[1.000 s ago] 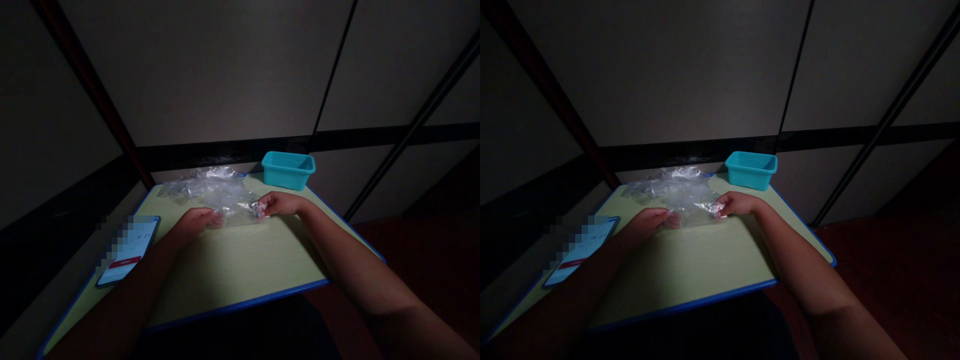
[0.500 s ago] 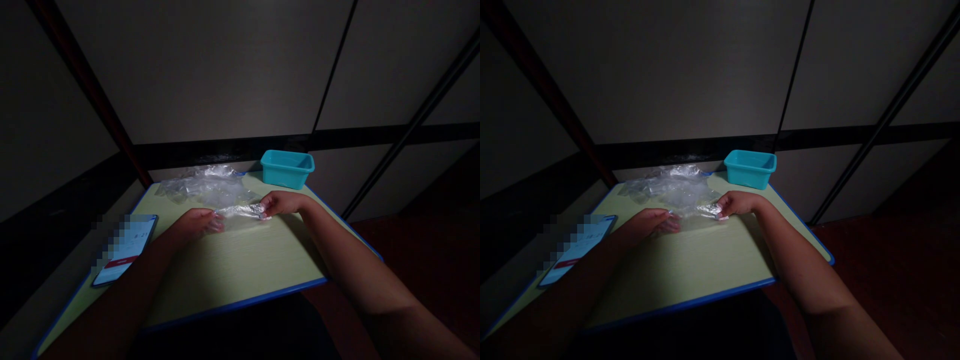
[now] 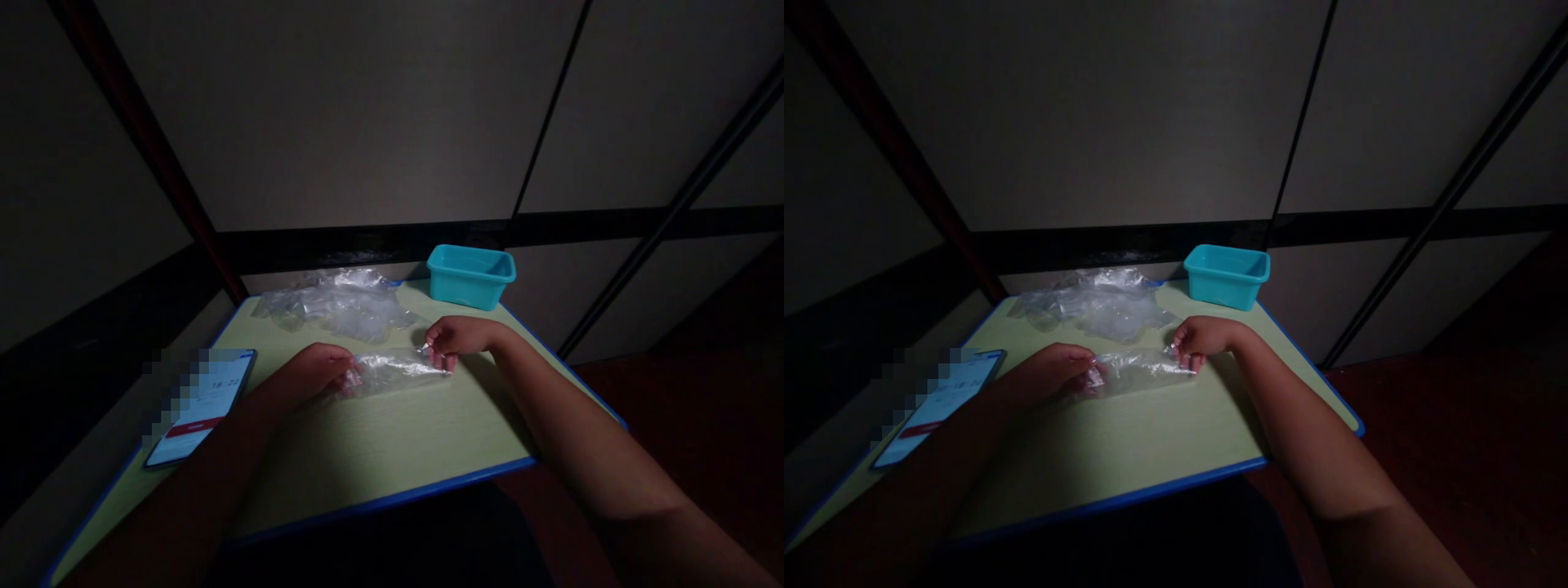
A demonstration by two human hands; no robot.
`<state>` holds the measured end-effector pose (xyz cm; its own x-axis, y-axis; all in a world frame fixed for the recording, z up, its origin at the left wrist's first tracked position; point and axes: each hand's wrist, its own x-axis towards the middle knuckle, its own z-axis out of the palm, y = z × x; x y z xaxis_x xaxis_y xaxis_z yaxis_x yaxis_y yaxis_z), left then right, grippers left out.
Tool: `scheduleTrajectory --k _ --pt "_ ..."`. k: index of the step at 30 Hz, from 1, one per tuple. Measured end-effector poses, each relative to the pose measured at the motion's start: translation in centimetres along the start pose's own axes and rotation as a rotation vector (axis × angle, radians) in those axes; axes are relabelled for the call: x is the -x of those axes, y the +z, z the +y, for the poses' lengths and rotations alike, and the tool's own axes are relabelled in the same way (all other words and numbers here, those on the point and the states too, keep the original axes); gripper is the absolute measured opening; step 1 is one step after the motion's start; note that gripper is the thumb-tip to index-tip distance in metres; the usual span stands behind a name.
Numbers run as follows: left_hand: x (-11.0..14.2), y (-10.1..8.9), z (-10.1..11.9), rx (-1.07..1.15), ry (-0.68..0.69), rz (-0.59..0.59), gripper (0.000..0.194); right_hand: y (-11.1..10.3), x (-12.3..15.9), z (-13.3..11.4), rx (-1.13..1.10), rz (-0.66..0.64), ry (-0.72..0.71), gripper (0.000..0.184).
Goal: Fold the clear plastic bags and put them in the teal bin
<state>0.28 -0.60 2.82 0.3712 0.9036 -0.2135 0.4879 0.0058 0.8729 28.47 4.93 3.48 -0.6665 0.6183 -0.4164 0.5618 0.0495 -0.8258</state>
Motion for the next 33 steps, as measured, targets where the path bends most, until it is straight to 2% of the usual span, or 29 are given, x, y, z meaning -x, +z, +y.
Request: scheduleTrajectory --k 4,9,14,18,23,28,33 --pt "-0.2 -0.3 -0.3 -0.129 0.058 0.035 0.030 0.4 -0.2 -0.2 0.080 0.019 0.016 0.007" --pt "-0.7 -0.8 -1.3 -0.164 0.071 0.067 0.030 0.6 -0.3 -0.3 0.178 0.042 0.023 0.008" --pt "-0.5 -0.7 -0.9 -0.175 0.074 0.103 0.031 0.8 -0.2 -0.7 0.290 0.121 -0.016 0.009" --pt "-0.5 -0.3 -0.7 -0.286 0.176 0.199 0.028 0.9 -0.2 -0.9 0.335 0.173 -0.021 0.008" --pt "-0.6 0.4 -0.8 -0.381 0.242 0.225 0.032 1.0 -0.4 -0.9 0.382 0.178 -0.015 0.008" --pt "-0.4 0.9 -0.6 -0.323 0.242 0.216 0.029 1.0 -0.6 -0.6 0.396 0.206 -0.048 0.012" --pt "-0.5 0.6 -0.8 -0.202 0.146 0.227 0.024 0.9 -0.7 -0.3 0.399 0.182 -0.051 0.009"
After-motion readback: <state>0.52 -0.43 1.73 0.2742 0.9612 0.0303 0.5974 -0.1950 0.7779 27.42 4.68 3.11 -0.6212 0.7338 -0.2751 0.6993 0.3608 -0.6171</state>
